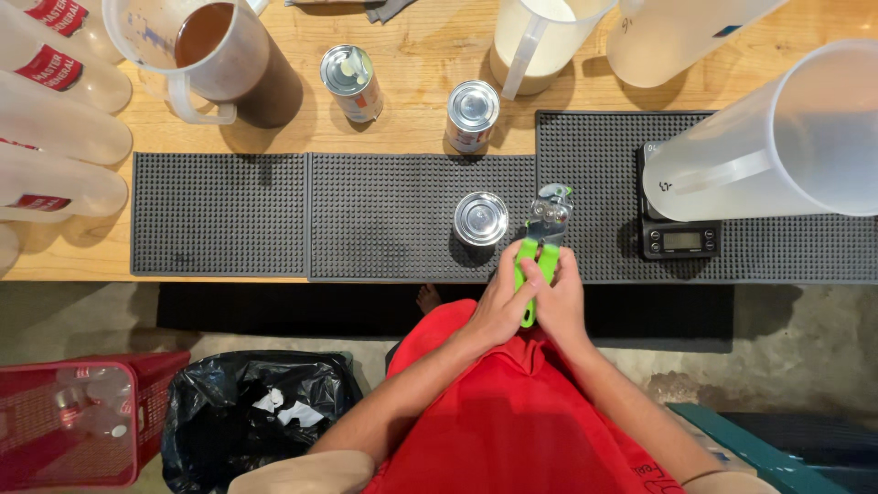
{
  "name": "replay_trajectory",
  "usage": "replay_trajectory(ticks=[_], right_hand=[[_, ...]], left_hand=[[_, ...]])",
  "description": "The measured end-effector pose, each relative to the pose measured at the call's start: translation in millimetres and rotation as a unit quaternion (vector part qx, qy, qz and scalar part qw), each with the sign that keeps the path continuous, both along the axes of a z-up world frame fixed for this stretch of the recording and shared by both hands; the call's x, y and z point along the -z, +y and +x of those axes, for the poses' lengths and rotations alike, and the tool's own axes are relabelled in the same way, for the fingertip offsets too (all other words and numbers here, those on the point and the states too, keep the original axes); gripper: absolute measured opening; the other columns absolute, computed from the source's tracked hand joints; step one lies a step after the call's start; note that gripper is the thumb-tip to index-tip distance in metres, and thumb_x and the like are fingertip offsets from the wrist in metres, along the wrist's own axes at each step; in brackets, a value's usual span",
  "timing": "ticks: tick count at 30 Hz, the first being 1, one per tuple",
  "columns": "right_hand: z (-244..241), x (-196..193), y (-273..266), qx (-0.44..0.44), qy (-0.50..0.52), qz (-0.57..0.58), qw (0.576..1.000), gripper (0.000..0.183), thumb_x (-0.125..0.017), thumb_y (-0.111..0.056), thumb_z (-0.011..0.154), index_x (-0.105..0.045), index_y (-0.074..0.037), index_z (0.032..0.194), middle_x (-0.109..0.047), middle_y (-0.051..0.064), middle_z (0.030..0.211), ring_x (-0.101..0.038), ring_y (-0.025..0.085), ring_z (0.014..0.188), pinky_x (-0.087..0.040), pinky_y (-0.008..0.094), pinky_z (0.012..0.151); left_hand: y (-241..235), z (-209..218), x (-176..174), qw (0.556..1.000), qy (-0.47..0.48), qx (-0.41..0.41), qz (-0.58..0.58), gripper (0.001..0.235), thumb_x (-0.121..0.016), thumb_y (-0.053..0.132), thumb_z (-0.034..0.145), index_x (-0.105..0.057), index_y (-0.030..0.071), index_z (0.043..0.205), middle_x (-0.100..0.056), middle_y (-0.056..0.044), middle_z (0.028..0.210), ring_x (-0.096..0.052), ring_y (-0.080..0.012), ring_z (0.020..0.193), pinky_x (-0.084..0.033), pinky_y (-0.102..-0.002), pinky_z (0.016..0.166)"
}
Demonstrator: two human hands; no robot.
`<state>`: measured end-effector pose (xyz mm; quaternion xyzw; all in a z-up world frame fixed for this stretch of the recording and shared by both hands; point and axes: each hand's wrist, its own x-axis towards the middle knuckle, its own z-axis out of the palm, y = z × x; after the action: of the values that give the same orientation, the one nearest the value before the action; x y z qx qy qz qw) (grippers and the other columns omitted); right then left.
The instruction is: The person uses a green manual can opener to cut the lids off three metal cans placed on a black mat. They operate the tool by turning the knob while holding the can steady, then remove the cut lid from each can.
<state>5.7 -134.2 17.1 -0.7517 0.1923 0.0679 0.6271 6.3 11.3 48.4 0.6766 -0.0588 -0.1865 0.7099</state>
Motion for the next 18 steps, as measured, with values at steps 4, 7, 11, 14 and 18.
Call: replay_trajectory(ticks=[4,7,11,14,18], right_hand=[[15.1,-10.0,-5.3,0.02,0.022,-0.008,1.0,0.023,-0.078,-0.023,0.1,-0.067,-0.012,0.117,-0.066,0.0,0.084,-0.066,0.01,0.072,-0.051,0.024,0.059],[31.7,-5.5,-22.8,-0.039,0.033,-0.068,0.996,0.035,-0.072,-0.03,0.103,-0.064,-0.017,0.135,-0.064,0.001,0.088,-0.064,0.014,0.078,-0.049,0.032,0.065],[49.3,-16.5,-48.1,-0.07,0.079,-0.099,0.99,0.039,-0.072,-0.034,0.099,-0.065,-0.012,0.131,-0.068,0.005,0.093,-0.063,0.018,0.085,-0.049,0.034,0.081],[60.1,-55.9,-51.7,-0.159,0.122,-0.192,0.961,0.069,-0.088,-0.043,0.081,-0.057,-0.014,0.135,-0.072,0.007,0.096,-0.068,0.025,0.09,-0.049,0.04,0.084],[81.7,-113.8,-36.3,-0.281,0.141,-0.363,0.877,0.071,-0.082,-0.047,0.08,-0.052,-0.026,0.14,-0.074,0.023,0.112,-0.069,0.047,0.114,-0.05,0.054,0.097]], left_hand=[[-3.0,1.2,-14.0,0.998,-0.046,0.004,0.042,0.077,-0.048,0.026,0.104,-0.008,-0.004,0.163,-0.037,-0.033,0.138,-0.044,-0.0507,0.124,-0.039,-0.059,0.107],[5.1,5.1,-11.9,0.993,-0.041,0.073,0.085,0.091,-0.047,0.038,0.105,0.002,-0.008,0.165,-0.033,-0.034,0.146,-0.044,-0.0503,0.124,-0.037,-0.059,0.106],[31.8,4.0,10.8,0.989,-0.065,-0.053,0.121,0.059,-0.073,0.046,0.092,-0.053,0.016,0.138,-0.051,-0.006,0.129,-0.061,-0.0275,0.109,-0.05,-0.039,0.09],[51.8,9.8,23.7,0.955,-0.111,-0.237,0.141,0.052,-0.087,0.036,0.082,-0.061,0.015,0.121,-0.055,-0.002,0.118,-0.061,-0.0214,0.097,-0.052,-0.032,0.079],[59.9,41.5,17.2,0.944,-0.168,-0.231,0.166,0.105,-0.095,0.035,0.072,-0.038,0.006,0.156,-0.042,-0.02,0.15,-0.05,-0.0399,0.135,-0.046,-0.048,0.107]])
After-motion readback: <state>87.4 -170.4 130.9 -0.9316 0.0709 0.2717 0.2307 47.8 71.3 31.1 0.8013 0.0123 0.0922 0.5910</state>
